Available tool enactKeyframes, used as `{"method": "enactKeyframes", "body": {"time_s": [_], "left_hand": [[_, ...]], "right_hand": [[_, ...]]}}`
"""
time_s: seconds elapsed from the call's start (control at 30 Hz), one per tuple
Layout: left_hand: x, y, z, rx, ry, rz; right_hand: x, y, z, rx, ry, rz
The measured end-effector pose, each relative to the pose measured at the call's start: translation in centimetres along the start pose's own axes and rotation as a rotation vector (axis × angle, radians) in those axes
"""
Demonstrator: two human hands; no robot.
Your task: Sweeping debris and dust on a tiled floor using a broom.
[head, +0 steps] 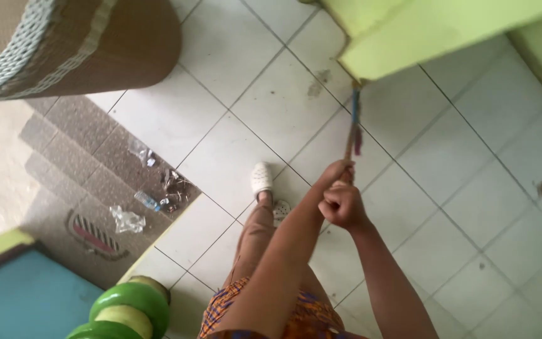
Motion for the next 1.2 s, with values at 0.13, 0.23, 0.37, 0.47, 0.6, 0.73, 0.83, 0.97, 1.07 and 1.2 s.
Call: {"method": "enactKeyframes", "body": {"time_s": [0.13,0.23,0.37,0.47,0.6,0.73,0.83,0.97,1.07,1.2], "left_hand": [[-7.6,-15.1,3.0,-0.107,0.154,0.474],[-0.2,-24.7,8.2,-0.132,0.491,0.576],[13.3,-24.7,12.7,0.648,0.328,0.71],[15.0,-15.3,15.5,0.654,0.309,0.535],[11.3,0.7,19.7,0.522,0.118,0.123],[5.4,-1.5,20.5,0.346,0.166,0.269],[-3.3,-9.4,18.4,0.117,0.228,0.405],[-4.3,-12.2,18.9,0.37,0.279,0.514],[4.2,-7.8,23.0,0.822,0.288,0.513],[9.1,5.3,31.5,0.844,0.191,0.378]], "right_hand": [[-1.2,7.2,7.0,-0.356,0.283,0.017],[-2.7,13.3,5.4,-0.715,0.423,-0.084],[-8.6,11.8,-3.2,-0.796,0.248,-0.126],[-13.6,5.4,-8.6,-0.624,0.122,-0.104],[-17.8,-0.7,-10.1,-0.296,-0.02,-0.006],[-19.6,2.3,-0.6,0.036,-0.003,0.009],[-20.4,6.6,5.6,-0.052,-0.129,0.009],[-20.3,6.9,6.4,-0.528,0.06,-0.235],[-24.2,1.8,1.7,-0.669,-0.072,-0.305],[-29.2,-5.1,2.0,-0.555,-0.086,-0.293]]}}
Point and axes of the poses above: each hand's wrist, its own x-axis away from the middle knuckle, its own y-axis out of the palm, z = x × y, the point moved 8 cm from there along -x, towards the middle knuckle, and after that the axes turned 15 degrees about z, right-handed, at the moved point
